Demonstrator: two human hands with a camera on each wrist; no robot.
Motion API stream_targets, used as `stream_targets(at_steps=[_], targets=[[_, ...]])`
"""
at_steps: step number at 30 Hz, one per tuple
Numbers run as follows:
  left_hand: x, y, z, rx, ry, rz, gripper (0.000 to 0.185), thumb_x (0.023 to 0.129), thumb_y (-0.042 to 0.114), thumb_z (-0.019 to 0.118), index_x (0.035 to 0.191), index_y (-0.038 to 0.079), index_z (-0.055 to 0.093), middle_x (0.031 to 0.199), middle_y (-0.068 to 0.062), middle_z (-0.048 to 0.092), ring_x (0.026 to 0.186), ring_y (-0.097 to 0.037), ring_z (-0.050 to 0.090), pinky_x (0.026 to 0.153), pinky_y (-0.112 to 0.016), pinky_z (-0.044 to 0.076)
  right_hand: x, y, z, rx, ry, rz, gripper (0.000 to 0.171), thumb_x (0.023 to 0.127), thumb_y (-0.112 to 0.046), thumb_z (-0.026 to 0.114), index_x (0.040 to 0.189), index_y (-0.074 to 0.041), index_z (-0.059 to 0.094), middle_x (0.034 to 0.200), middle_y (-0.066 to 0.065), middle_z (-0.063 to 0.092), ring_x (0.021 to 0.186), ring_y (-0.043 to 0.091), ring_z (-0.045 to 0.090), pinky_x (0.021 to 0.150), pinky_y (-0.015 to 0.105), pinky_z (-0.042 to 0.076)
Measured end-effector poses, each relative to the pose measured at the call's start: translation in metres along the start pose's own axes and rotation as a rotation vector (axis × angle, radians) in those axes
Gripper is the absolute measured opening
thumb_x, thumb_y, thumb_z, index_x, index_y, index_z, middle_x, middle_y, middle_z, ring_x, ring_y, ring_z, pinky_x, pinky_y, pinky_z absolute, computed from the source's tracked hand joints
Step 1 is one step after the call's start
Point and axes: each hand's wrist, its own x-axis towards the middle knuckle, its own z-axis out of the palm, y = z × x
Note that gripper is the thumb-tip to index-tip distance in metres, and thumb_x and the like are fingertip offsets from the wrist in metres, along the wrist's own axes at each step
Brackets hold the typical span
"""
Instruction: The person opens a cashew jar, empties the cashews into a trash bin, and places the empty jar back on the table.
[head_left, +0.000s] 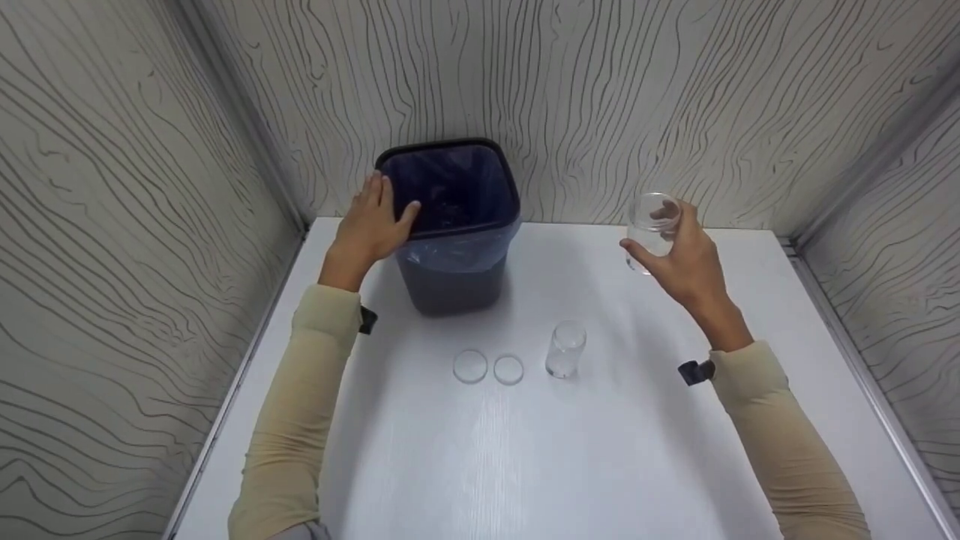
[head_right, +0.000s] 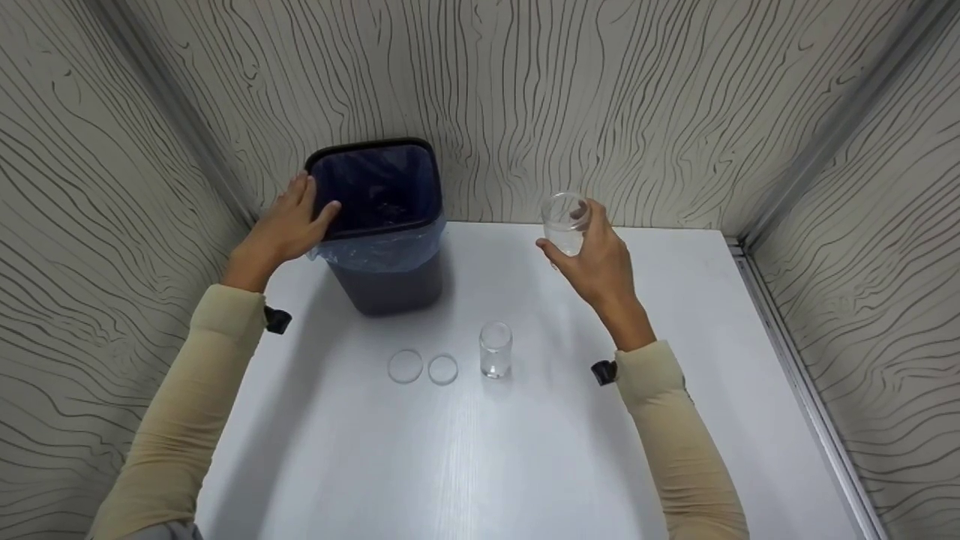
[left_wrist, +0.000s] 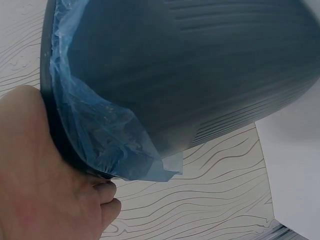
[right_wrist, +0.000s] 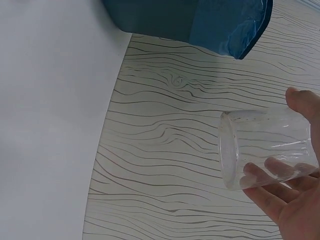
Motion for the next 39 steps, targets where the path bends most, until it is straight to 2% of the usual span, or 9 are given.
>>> stream_targets(at_steps=[7, 14, 26, 39], targets=[[-0.001, 0.001, 0.0, 0.003, 0.003, 0.001, 0.085, 0.114, 0.055, 0.027, 0.169, -0.005, 0.003, 0.179, -0.024, -0.004, 0.168, -0.039, 0.001, 0.137, -0.051, 0.006, -0.005, 0.003, 0.0, 0.009, 0.019, -0.003, 0.093, 0.093, -0.05, 0.082, 0.157, -0.003, 0.034, 0.148, 0.027, 0.058, 0.133, 0.051, 0.06, 0.111, 0.065, 0.05], [-0.001, 0.002, -0.002, -0.006, 0.006, -0.003, 0.086, 0.114, 0.057, 0.026, 0.169, -0.004, 0.003, 0.179, -0.024, -0.004, 0.167, -0.039, 0.0, 0.137, -0.052, 0.006, -0.008, 0.007, 0.003, 0.026, 0.059, -0.053, 0.089, 0.093, -0.044, 0.084, 0.155, -0.002, 0.036, 0.145, 0.027, 0.059, 0.133, 0.051, 0.06, 0.11, 0.067, 0.05], [-0.002, 0.002, -0.001, -0.008, 0.002, -0.014, 0.085, 0.114, 0.057, 0.027, 0.17, -0.002, 0.002, 0.179, -0.021, -0.006, 0.168, -0.037, -0.001, 0.138, -0.049, 0.004, -0.021, 0.013, 0.009, 0.042, 0.035, -0.01, 0.09, 0.093, -0.045, 0.083, 0.155, -0.001, 0.035, 0.146, 0.029, 0.058, 0.134, 0.052, 0.059, 0.109, 0.07, 0.049], [-0.003, 0.003, -0.001, -0.004, 0.003, -0.01, 0.085, 0.114, 0.057, 0.026, 0.17, -0.003, 0.003, 0.179, -0.022, -0.006, 0.168, -0.037, -0.002, 0.138, -0.051, 0.006, -0.032, 0.018, 0.015, 0.05, 0.034, 0.002, 0.09, 0.093, -0.046, 0.083, 0.155, -0.004, 0.034, 0.147, 0.024, 0.058, 0.135, 0.05, 0.058, 0.11, 0.068, 0.049]])
